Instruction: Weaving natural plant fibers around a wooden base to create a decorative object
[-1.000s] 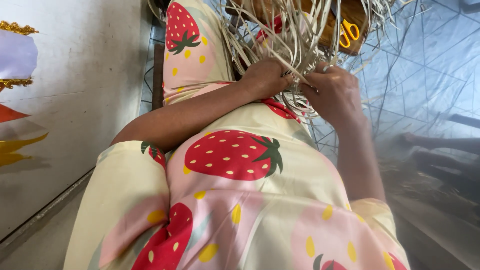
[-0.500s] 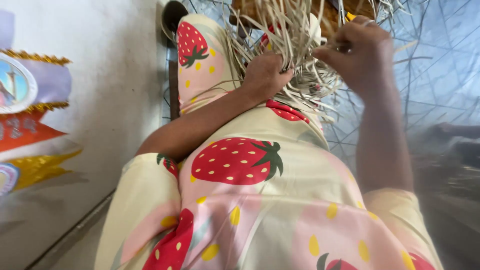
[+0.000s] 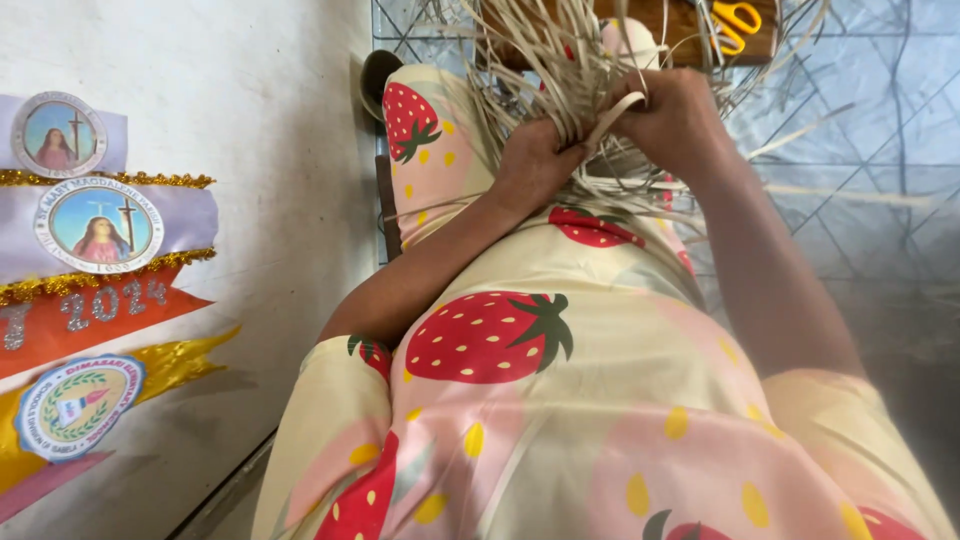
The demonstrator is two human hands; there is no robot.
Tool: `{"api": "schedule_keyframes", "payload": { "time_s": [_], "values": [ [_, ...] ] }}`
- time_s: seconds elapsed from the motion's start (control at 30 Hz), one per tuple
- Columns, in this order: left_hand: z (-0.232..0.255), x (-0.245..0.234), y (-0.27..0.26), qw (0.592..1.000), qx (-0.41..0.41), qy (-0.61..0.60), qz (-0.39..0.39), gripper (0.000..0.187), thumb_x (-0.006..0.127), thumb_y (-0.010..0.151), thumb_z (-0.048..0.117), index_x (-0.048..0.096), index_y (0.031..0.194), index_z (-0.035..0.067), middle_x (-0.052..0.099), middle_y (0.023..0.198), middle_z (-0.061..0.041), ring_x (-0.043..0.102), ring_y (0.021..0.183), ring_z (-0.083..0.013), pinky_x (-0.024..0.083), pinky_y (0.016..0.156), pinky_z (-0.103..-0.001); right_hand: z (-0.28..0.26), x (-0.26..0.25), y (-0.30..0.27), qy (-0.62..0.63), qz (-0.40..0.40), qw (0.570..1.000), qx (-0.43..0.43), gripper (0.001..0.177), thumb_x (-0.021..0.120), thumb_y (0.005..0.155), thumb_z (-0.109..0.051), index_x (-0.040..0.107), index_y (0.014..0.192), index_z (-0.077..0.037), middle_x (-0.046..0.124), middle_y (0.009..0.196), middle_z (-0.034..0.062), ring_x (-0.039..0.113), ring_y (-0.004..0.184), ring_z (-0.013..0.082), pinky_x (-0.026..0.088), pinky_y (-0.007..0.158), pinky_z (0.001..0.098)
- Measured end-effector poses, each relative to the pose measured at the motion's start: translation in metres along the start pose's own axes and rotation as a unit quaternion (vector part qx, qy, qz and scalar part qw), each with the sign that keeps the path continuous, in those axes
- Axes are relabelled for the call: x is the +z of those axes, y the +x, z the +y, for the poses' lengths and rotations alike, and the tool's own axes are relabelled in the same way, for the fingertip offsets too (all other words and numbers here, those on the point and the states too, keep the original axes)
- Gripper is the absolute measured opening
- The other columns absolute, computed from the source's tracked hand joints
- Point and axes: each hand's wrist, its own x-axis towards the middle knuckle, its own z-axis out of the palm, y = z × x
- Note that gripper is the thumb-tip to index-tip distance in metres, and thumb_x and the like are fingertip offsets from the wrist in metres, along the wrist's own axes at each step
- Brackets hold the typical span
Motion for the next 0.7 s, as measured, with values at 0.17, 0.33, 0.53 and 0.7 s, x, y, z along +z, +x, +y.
{"api": "schedule_keyframes", "payload": {
  "time_s": [0.17,0.33,0.53,0.7],
  "values": [
    [-0.014,0.010,-0.005,1.000,0.027,0.008,0.006,0.022,0.084,0.071,0.029,0.075,0.066,0.009,0.070,0.065,-0.009,0.067,0.057,-0.0245,0.047,0.056,-0.044,0.005,0.008,0.007,-0.136,-0.020,0.990,-0.020,0.024,0.072,0.081,-0.012,0.082,0.100,-0.023,0.068,0.074,0.0061,0.060,0.070,0.0232,0.044,0.063,0.0421],
    [-0.001,0.002,0.000,0.995,-0.078,0.057,-0.013,0.046,0.082,0.072,0.039,0.048,0.057,0.012,0.046,0.054,-0.002,0.043,0.052,-0.0151,0.036,0.050,-0.040,-0.025,-0.015,-0.009,-0.048,0.012,0.999,-0.002,0.014,0.086,0.092,-0.006,0.082,0.104,-0.014,0.072,0.078,0.0020,0.059,0.069,0.0112,0.044,0.061,0.0318],
    [0.008,-0.018,-0.002,0.996,-0.031,-0.034,-0.080,0.018,0.074,0.080,0.037,0.084,0.086,0.022,0.066,0.067,0.008,0.059,0.061,-0.0059,0.047,0.056,-0.026,-0.041,-0.017,-0.054,-0.073,-0.131,0.972,0.180,0.019,0.085,0.094,-0.028,0.083,0.112,-0.021,0.074,0.077,0.0046,0.061,0.065,0.0181,0.046,0.062,0.0354],
    [-0.012,-0.015,-0.001,0.992,-0.060,0.020,-0.106,0.036,0.073,0.081,0.030,0.065,0.061,0.001,0.058,0.052,-0.019,0.066,0.054,-0.0430,0.046,0.055,-0.053,0.018,0.028,-0.075,-0.039,-0.061,0.996,-0.045,0.025,0.086,0.085,-0.031,0.077,0.094,-0.010,0.075,0.111,0.0167,0.071,0.101,0.0465,0.056,0.080,0.0587]
  ]
}}
